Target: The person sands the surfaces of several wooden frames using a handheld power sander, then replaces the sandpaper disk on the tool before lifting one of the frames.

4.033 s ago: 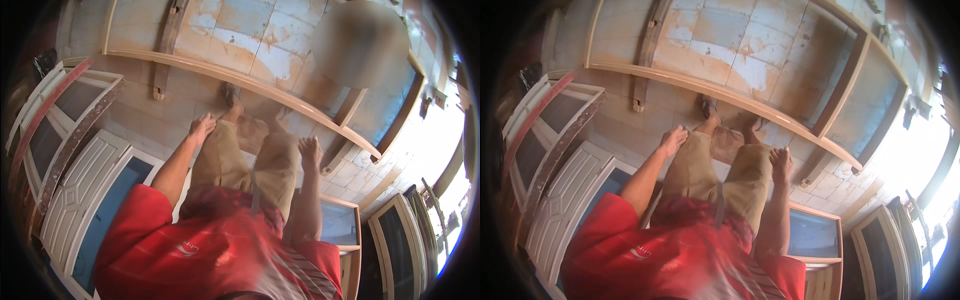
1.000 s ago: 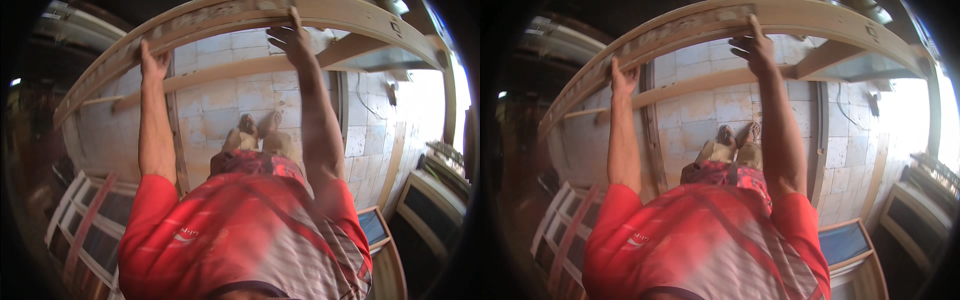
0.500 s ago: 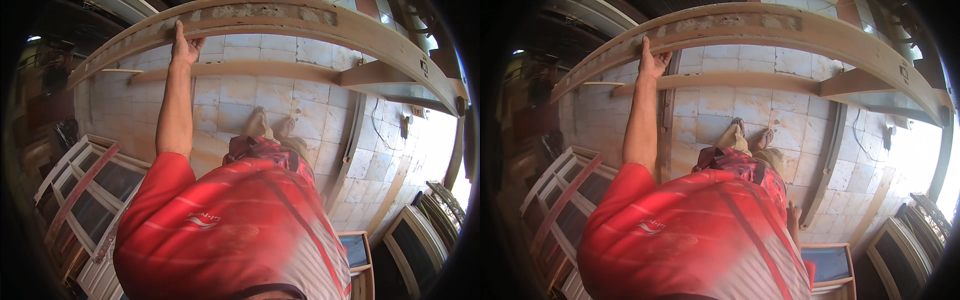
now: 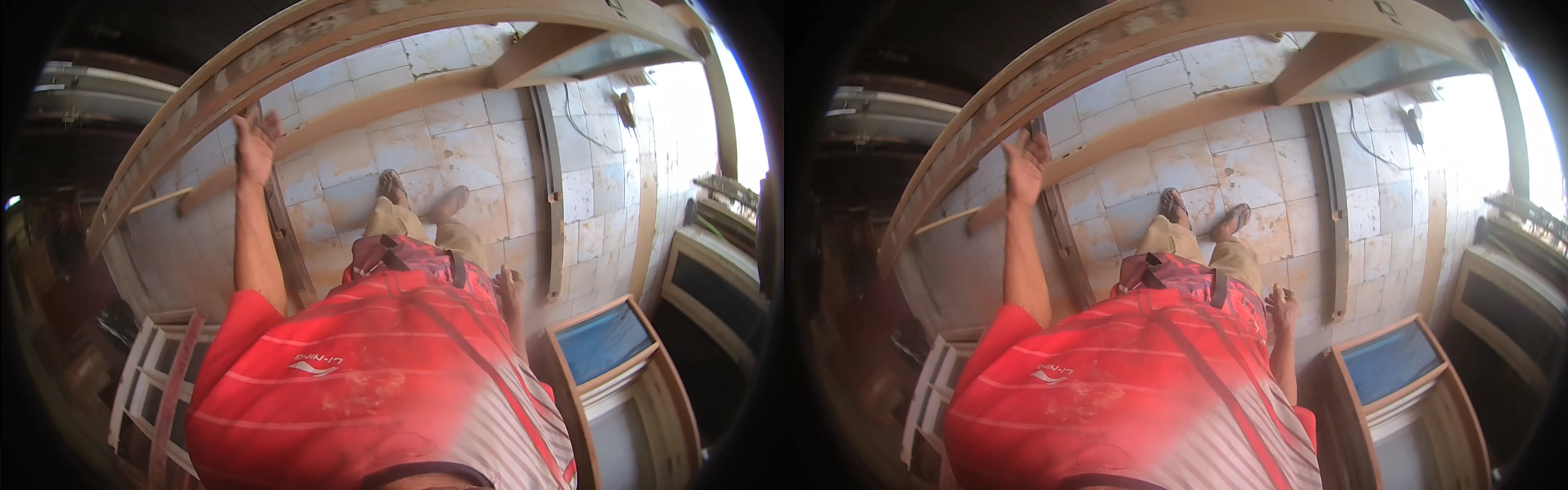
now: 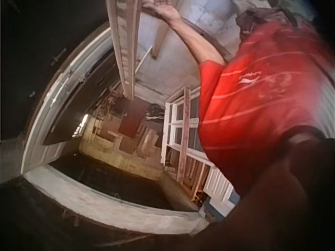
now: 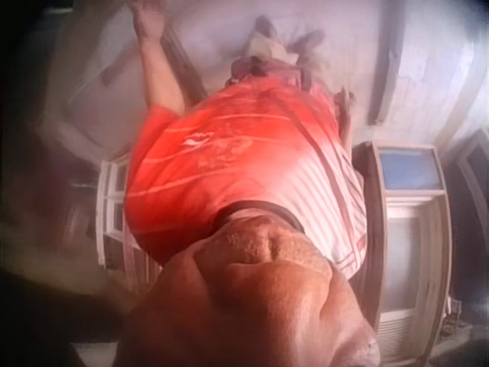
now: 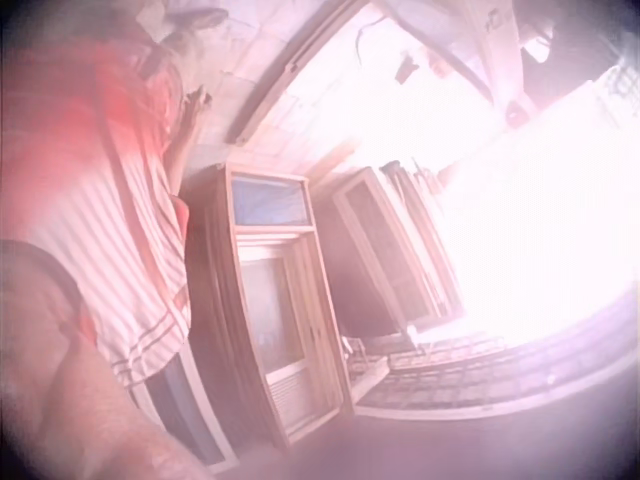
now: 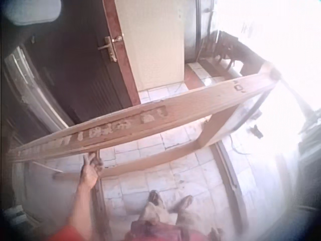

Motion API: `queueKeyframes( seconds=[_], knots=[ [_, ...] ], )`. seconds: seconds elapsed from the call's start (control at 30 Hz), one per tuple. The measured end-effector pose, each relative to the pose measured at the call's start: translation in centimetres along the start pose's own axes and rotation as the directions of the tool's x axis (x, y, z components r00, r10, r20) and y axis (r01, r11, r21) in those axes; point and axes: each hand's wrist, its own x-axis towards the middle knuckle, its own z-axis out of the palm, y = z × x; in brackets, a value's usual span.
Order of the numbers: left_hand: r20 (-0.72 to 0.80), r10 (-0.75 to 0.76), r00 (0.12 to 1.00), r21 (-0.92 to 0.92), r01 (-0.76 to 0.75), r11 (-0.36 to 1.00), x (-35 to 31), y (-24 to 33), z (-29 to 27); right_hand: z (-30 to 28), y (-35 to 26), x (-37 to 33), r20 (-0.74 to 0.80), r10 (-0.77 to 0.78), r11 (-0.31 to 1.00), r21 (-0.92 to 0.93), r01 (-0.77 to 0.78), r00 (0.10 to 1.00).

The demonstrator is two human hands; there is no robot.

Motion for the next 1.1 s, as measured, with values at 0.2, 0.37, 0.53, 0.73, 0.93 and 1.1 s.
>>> queueKeyframes(
  seconds=[0.2, 0.37, 0.53, 0.73, 0.93, 1.1],
  knots=[
    [0.057, -0.229, 0.972, 0.954, 0.015, 0.299, -6.6, -18.0, -2.8, -5.5, 8.6, 1.5, -0.056, 0.039, 0.999, 0.02, -0.038, 0.998],
    [-0.033, -0.38, 0.924, 0.998, 0.049, 0.033, -16.3, -25.4, 4.0, -12.1, 25.2, 5.9, -0.242, -0.163, 0.866, -0.499, 0.021, 0.956],
    [0.054, -0.503, 0.863, 0.971, 0.072, 0.228, -20.2, -30.8, 9.1, -19.3, 26.1, 6.7, -0.218, 0.013, 0.903, -0.416, -0.105, 0.976],
    [0.027, -0.591, 0.806, 0.867, 0.275, 0.415, -19.0, -30.7, 18.8, -24.3, 10.5, 8.3, -0.2, 0.207, 0.935, 0.33, -0.133, 0.958],
    [0.279, -0.377, 0.883, 0.042, 0.381, 0.924, -8.2, -26.8, 33.2, -29.1, 1.3, 15.9, -0.211, 0.102, 0.92, 0.391, -0.011, 0.972],
    [0.158, -0.101, 0.982, -0.636, 0.18, 0.751, -2.2, -16.9, 48.3, -34.4, 0.3, 17.3, -0.168, 0.213, 0.896, 0.426, -0.124, 0.962]
  ],
)
